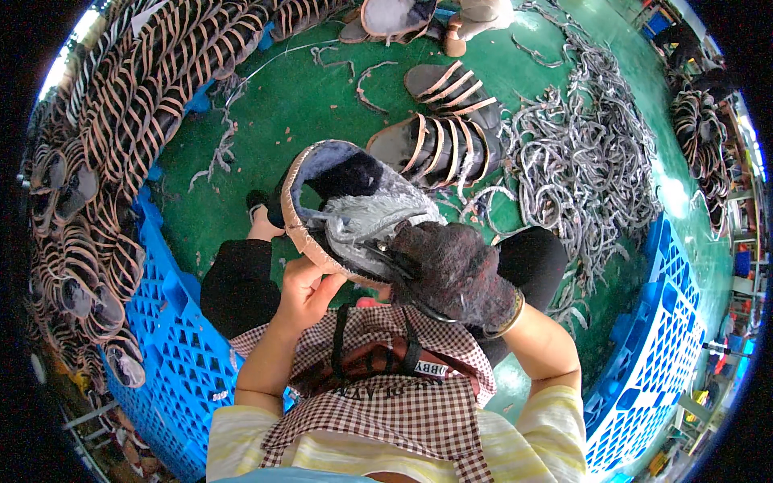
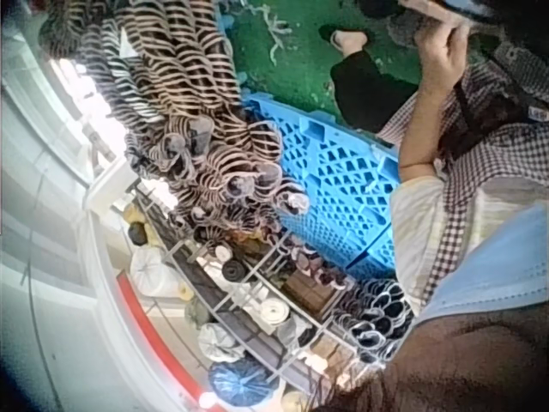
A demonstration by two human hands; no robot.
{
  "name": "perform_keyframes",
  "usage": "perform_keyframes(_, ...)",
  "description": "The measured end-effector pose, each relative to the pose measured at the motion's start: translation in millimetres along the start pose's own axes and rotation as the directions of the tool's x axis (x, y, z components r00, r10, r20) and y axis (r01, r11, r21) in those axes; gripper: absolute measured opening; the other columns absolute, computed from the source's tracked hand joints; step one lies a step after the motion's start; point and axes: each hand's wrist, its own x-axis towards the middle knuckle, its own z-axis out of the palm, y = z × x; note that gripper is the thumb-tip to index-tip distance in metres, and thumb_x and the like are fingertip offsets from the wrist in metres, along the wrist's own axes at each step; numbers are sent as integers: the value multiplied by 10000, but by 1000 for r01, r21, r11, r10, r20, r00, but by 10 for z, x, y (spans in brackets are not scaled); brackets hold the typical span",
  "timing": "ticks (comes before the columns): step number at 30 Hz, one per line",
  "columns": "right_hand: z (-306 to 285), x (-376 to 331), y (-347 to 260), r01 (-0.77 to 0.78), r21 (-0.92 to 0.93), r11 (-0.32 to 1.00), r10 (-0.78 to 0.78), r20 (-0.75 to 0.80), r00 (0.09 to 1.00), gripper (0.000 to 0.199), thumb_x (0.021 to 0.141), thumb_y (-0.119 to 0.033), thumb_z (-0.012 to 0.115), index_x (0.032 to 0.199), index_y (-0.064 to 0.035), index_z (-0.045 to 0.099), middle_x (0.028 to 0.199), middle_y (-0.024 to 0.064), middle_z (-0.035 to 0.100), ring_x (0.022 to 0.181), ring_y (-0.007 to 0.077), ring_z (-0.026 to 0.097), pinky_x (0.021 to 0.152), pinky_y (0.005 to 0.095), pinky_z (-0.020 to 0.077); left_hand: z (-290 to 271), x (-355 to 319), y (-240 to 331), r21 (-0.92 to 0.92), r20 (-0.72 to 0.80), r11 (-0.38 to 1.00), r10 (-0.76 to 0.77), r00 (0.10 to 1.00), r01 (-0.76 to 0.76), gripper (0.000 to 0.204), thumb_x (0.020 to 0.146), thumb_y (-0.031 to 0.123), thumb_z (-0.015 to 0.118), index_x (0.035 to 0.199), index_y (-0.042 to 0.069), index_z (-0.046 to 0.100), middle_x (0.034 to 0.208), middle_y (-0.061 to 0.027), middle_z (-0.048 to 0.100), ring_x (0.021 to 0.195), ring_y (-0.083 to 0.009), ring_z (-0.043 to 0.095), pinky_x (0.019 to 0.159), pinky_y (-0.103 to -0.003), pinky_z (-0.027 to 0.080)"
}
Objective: Trimming excess material from newly manufactured shoes using scissors.
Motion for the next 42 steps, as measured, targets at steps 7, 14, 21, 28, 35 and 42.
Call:
perform_keyframes(7, 246, -155, 667, -116, 489, 864, 174, -74, 982, 380, 824, -311, 511, 1062, -15, 528, 894, 118, 615, 777, 234, 605, 675, 312, 474, -36, -84, -92, -269, 42, 931, -246, 969, 247, 81, 789, 36, 571, 826, -34, 588, 737, -63, 570, 649, -110, 529, 574, -252, 416)
perform_keyframes(14, -13, -25, 438, -91, -121, 988, 69, -178, 982, 463, 597, -238, 699, 1005, -71, 560, 944, 136, 581, 864, 317, 580, 737, 392, 471, -18, -77, -88, -307, 45, 919, -248, 968, 249, 63, 802, 20, 549, 830, -25, 582, 644, 57, 484, 533, -2, 353, 449, -177, 254)
perform_keyframes(21, -149, 259, 132, 223, -493, 841, -331, -142, 933, 465, 514, -234, 710, 929, -74, 573, 757, 90, 549, 705, 271, 562, 629, 377, 435, -85, 34, -22, -138, 118, 976, -151, 981, 167, 61, 765, 30, 580, 795, -21, 596, 676, -20, 531, 562, -77, 444, 493, -232, 322)
perform_keyframes(28, 98, 115, 886, -214, 195, 957, 261, -257, 931, 370, 699, -255, 694, 965, -36, 558, 840, 130, 614, 701, 306, 598, 596, 363, 464, -221, 12, -76, -209, 177, 923, -289, 941, 323, 71, 750, 9, 584, 811, -24, 602, 779, -58, 607, 708, -108, 567, 611, -241, 429)
perform_keyframes(35, 404, 88, 938, -186, 566, 803, 375, -237, 896, 612, 763, -204, 661, 1265, -1, 377, 1150, 133, 539, 960, 168, 540, 827, 291, 431, -600, -255, -770, -531, 98, 689, -528, 844, 493, 184, 722, 24, 535, 881, -27, 611, 927, -70, 618, 805, -122, 562, 708, -240, 422)
perform_keyframes(42, 514, 138, 833, 212, 0, 977, -177, -551, 815, 474, 776, -223, 616, 1180, -31, 458, 1076, 154, 545, 959, 299, 558, 802, 349, 456, -171, 521, -869, -868, 218, 251, -583, 783, 428, 678, 858, 593, 282, 1079, -2, 518, 1046, -135, 569, 905, -256, 558, 765, -374, 439)
